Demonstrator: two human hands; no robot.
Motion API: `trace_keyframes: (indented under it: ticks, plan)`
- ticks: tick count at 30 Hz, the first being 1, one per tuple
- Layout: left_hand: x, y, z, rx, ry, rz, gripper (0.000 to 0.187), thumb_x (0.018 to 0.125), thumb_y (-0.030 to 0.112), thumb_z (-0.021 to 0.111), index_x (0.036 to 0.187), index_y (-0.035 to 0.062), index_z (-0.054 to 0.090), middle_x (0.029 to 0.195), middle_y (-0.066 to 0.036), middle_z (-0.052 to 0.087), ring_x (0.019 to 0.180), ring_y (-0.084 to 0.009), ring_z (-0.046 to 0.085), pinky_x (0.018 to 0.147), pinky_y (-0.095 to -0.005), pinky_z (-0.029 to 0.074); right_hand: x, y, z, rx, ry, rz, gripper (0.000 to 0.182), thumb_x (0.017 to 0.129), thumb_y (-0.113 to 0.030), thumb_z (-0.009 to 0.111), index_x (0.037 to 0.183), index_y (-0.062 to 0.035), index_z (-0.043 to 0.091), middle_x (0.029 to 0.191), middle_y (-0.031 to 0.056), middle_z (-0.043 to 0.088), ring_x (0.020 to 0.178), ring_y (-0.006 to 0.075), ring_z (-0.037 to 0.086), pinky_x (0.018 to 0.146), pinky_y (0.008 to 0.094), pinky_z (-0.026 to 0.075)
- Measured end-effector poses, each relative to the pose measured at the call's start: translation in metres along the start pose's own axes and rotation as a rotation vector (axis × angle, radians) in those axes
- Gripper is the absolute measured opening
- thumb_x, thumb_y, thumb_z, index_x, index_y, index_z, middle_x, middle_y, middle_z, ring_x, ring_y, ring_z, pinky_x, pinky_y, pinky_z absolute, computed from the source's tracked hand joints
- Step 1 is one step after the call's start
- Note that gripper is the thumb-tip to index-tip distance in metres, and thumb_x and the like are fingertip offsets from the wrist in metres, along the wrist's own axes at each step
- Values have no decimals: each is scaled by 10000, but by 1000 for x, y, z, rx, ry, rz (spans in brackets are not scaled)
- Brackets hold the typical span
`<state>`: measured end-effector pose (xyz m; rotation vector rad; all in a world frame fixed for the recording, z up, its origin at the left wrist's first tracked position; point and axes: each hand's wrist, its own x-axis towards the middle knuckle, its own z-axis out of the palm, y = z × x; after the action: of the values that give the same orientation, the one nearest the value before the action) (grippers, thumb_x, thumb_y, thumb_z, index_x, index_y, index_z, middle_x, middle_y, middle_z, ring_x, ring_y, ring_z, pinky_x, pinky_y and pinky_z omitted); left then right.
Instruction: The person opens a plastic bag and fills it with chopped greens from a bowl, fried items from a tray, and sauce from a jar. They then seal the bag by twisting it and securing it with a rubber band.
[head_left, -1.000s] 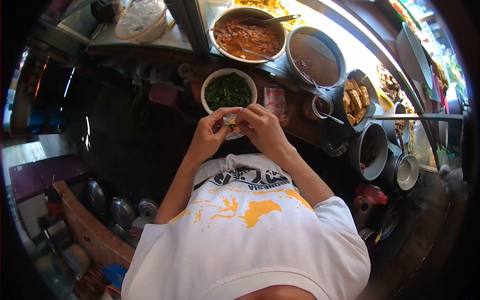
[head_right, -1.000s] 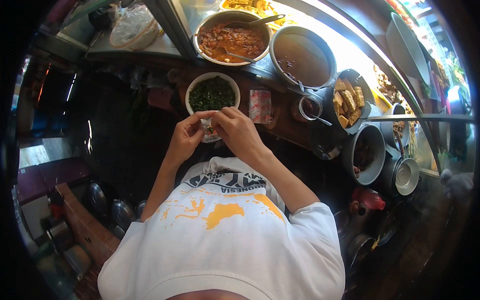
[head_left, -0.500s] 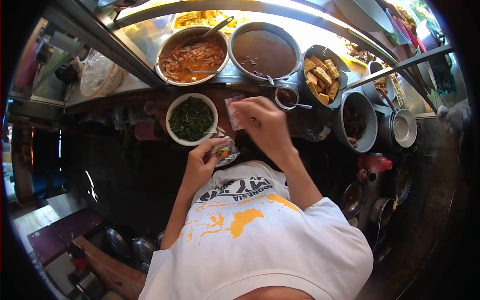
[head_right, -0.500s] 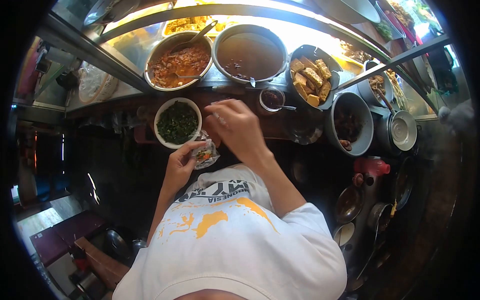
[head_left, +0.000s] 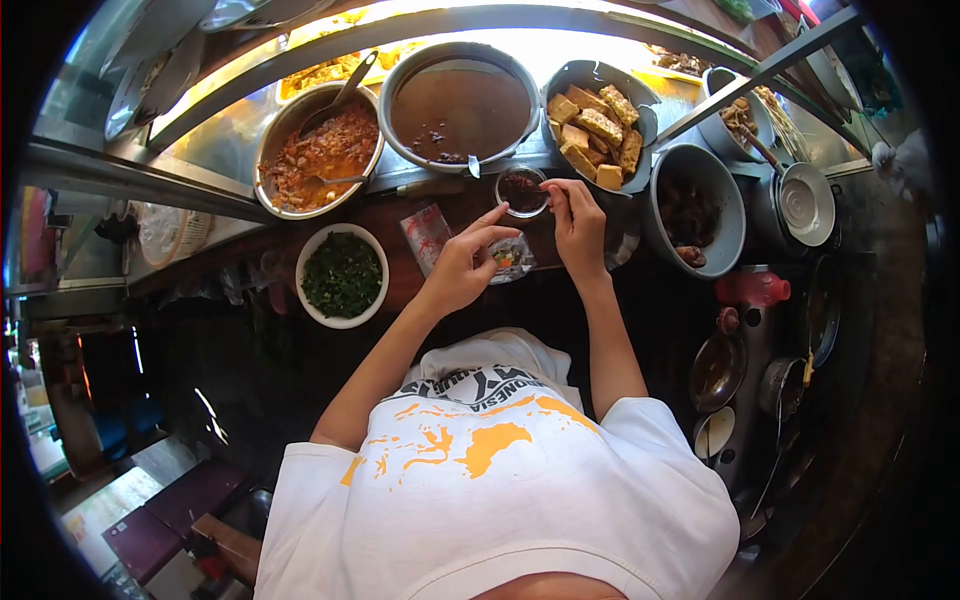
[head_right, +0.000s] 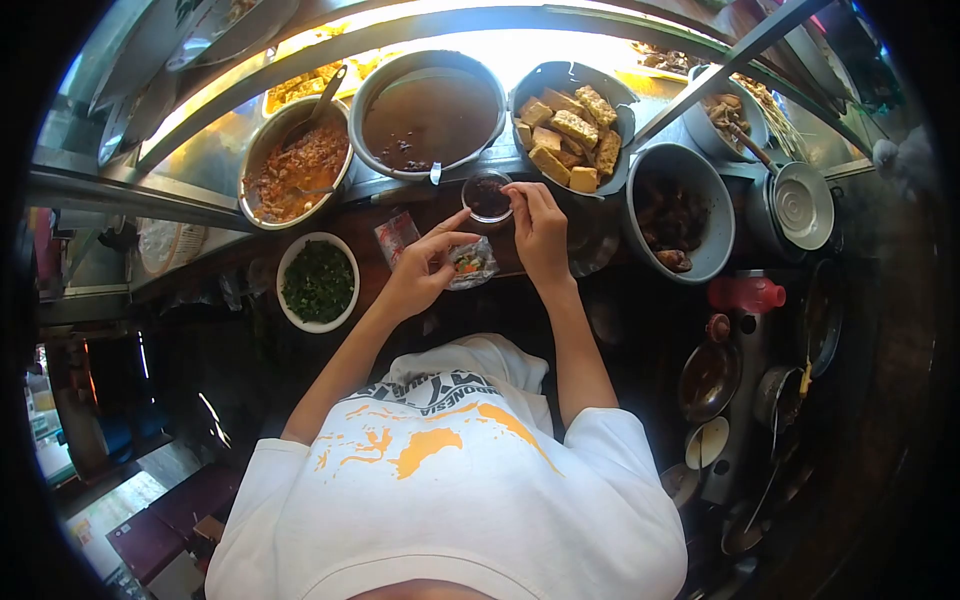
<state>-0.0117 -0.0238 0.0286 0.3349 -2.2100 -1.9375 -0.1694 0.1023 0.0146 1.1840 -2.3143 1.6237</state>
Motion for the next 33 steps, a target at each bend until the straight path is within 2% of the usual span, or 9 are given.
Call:
trace_keyframes:
  ticks: [3,7,8,12,17,20,27,31,33]
  plan:
    - [12,-12,4,48,-27,-62,473,717,-114,504,1150,18,643,1494,-126,406,658,-39,507,598,-215,421,-1,4,5,70,-66,63,114,957,-65,541,934,20,613,853,124,630,694,216,633,621,305,491]
    - [11,-15,5,27,-22,-103,501,714,-125,485,1163,33,644,1497,-110,407,654,-18,458,595,-195,389,-8,7,6,165,20,185,139,972,-92,534,952,22,611,819,95,628,662,153,628,590,267,488]
    - [10,-15,6,15,-18,-105,516,714,-132,476,1171,40,643,1498,-104,408,657,-6,434,596,-184,374,-7,6,1,204,63,238,183,992,-128,517,956,22,615,817,69,639,666,103,611,601,241,489]
    - [6,-15,5,27,16,-63,519,707,-119,482,1176,36,641,1485,-99,425,642,-9,419,605,-177,376,-3,5,-17,301,176,338,251,1016,-177,483,944,17,625,843,45,657,680,70,590,626,215,489]
    - [-1,-17,1,14,81,-85,518,709,-109,482,1189,15,632,1439,-98,476,652,-20,418,650,-169,385,-5,7,-26,328,224,373,239,1015,-190,489,954,2,618,861,38,652,689,67,574,652,210,483]
    - [-1,-25,-1,21,144,-46,508,723,-131,482,1190,9,623,1365,-87,548,605,-23,420,601,-187,400,-7,10,-27,366,262,381,231,1013,-185,492,964,5,612,863,42,653,686,67,571,649,210,485]
    - [5,-34,-3,-94,197,-54,529,754,-140,460,1252,-4,575,1158,-36,616,711,-27,479,658,-168,416,-5,-1,-40,472,331,423,237,1016,-200,489,973,4,602,875,52,652,694,65,560,670,210,478]
    - [5,-21,-5,-114,189,-129,513,801,-124,441,1284,8,555,1044,-28,611,758,-23,512,695,-173,438,-5,-39,-50,418,278,346,210,1008,-173,503,970,3,611,876,49,653,703,73,575,665,214,483]
    - [5,-24,-5,-128,189,-122,509,824,-115,433,1303,17,543,1006,-29,606,766,-20,522,708,-173,446,-13,-50,-47,361,76,243,169,994,-128,521,955,4,619,878,53,652,709,79,589,652,213,487]
